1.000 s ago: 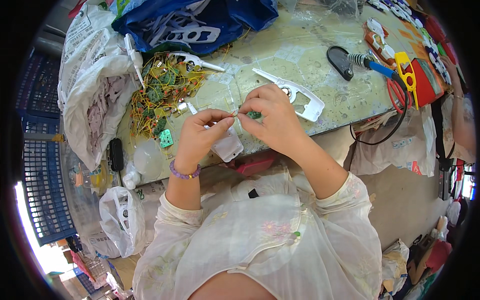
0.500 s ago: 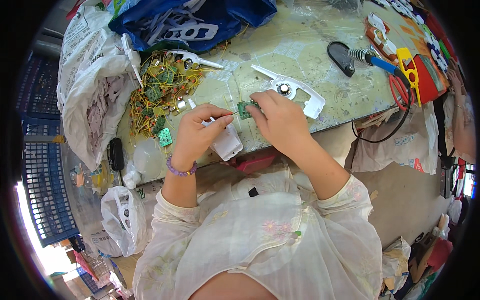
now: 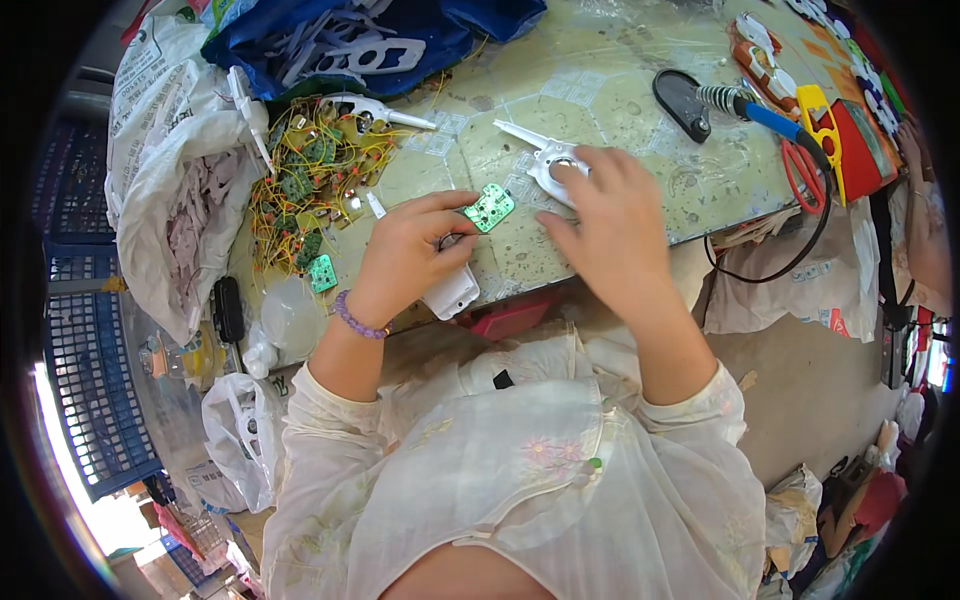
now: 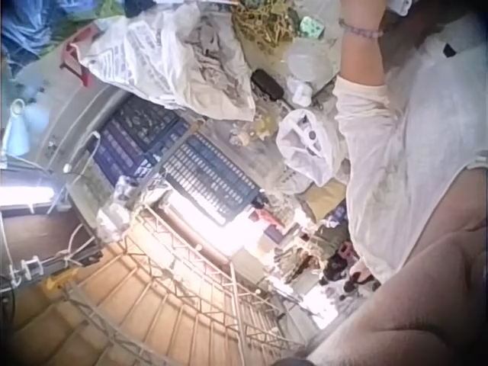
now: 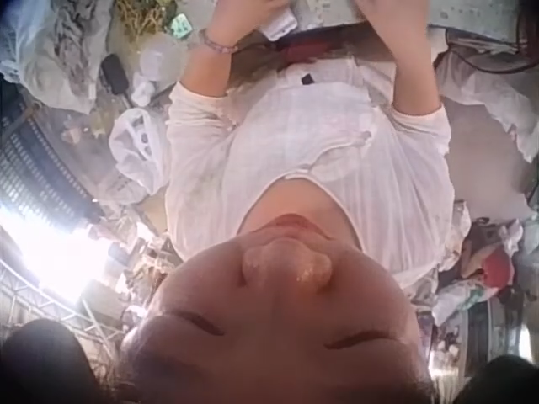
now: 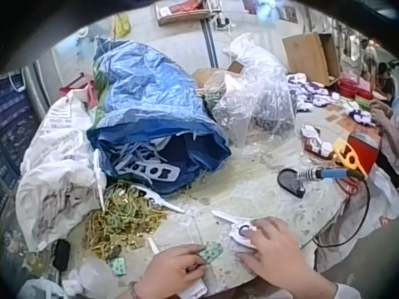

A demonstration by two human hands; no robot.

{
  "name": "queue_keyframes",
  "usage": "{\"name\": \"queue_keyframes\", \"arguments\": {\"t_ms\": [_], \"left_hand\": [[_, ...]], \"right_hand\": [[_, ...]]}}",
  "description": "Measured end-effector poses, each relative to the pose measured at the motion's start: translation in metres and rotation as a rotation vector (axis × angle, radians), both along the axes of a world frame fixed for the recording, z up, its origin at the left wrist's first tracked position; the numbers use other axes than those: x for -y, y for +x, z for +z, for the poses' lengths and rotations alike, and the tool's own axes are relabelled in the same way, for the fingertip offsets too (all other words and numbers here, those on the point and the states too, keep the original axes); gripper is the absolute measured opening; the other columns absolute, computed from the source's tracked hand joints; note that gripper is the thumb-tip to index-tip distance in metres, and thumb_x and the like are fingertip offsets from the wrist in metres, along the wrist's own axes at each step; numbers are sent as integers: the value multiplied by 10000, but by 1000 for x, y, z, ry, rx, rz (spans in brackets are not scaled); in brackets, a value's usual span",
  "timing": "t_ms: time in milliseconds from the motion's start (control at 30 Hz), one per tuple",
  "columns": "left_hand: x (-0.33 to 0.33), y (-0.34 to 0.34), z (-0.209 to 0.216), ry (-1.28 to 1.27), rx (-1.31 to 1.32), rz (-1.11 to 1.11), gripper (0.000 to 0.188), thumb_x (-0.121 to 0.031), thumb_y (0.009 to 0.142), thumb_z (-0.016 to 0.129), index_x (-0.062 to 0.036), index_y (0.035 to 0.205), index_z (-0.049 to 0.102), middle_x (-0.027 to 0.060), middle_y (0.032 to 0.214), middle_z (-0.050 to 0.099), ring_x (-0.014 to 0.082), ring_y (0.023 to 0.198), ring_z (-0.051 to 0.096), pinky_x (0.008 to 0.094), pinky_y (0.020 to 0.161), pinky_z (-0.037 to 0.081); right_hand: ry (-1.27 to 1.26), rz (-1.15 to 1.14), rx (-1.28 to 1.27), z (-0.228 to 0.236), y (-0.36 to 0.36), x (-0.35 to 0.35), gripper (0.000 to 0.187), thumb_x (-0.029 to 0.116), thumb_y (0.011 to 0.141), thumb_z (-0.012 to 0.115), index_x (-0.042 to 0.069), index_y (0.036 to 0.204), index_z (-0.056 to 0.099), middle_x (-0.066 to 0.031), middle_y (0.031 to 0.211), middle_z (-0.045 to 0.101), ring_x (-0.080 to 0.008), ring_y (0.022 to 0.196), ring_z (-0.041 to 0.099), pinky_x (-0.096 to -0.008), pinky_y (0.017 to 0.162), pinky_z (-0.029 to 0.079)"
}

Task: The recorder is soldering wires and components onto small green circuit boards and plastic housings at an industrial workbench.

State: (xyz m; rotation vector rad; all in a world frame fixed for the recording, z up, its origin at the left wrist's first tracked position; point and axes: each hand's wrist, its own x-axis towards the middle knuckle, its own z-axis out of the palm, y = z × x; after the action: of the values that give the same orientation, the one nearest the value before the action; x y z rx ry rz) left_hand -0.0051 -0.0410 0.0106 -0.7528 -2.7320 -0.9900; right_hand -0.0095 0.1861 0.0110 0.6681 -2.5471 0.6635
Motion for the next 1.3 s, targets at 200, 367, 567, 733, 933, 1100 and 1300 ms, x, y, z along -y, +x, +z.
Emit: {"name": "queue_keyframes", "arguments": {"t_ms": [200, 367, 567, 733, 933, 1100, 1300], "left_hand": [[-2, 0, -1, 31, 112, 44, 94, -73, 723, 672, -11, 794, 665, 80, 1049, 675, 215, 727, 652, 284, 642, 513], [-2, 1, 0, 37, 144, 58, 90, -101, 728, 640, -24, 770, 661, 54, 1063, 669, 241, 734, 644, 316, 663, 521], [-1, -1, 1, 17, 116, 19, 97, -91, 719, 648, -9, 769, 658, 65, 1067, 671, 222, 746, 649, 298, 650, 516], [2, 0, -1, 7, 159, 40, 101, -78, 718, 660, 5, 775, 656, 74, 1064, 675, 209, 747, 652, 282, 631, 512], [-3, -1, -1, 6, 56, -1, 92, -67, 729, 658, 6, 783, 660, 75, 1050, 679, 193, 706, 645, 272, 612, 508], [1, 4, -4, 32, 51, 37, 84, -57, 723, 666, 4, 780, 658, 83, 1041, 681, 188, 639, 631, 267, 570, 498], [-1, 3, -4, 33, 62, 50, 65, -89, 729, 645, -25, 737, 654, 62, 1047, 673, 244, 677, 629, 324, 614, 517]], "right_hand": [[-80, -97, 118, -14, -13, -18, 461, 156, 692, 729, 42, 1107, 566, -167, 1165, 547, -358, 1087, 496, -418, 924, 407], [-137, -99, -13, -17, -33, -10, 393, 106, 735, 707, 44, 1099, 573, -153, 1156, 549, -315, 1063, 524, -379, 910, 425], [-1312, -456, -360, -16, -39, -66, 376, 80, 778, 747, -2, 998, 453, -21, 797, 542, -72, 702, 499, -205, 651, 418], [-1017, -532, -382, 10, -45, -84, 396, 132, 775, 761, -26, 1033, 504, -14, 763, 555, -67, 655, 494, -198, 627, 411], [-566, -764, -196, 35, -47, -95, 384, 369, 837, 676, 14, 986, 680, -84, 867, 680, -129, 760, 606, -247, 728, 453], [-371, -890, -400, 46, -26, -104, 398, 373, 846, 663, -21, 898, 683, -109, 736, 665, -170, 624, 599, -298, 618, 465], [540, -643, -1188, 46, 40, -126, 190, 120, 895, 583, -39, 994, 550, -122, 739, 599, -204, 596, 566, -271, 486, 422]]}}
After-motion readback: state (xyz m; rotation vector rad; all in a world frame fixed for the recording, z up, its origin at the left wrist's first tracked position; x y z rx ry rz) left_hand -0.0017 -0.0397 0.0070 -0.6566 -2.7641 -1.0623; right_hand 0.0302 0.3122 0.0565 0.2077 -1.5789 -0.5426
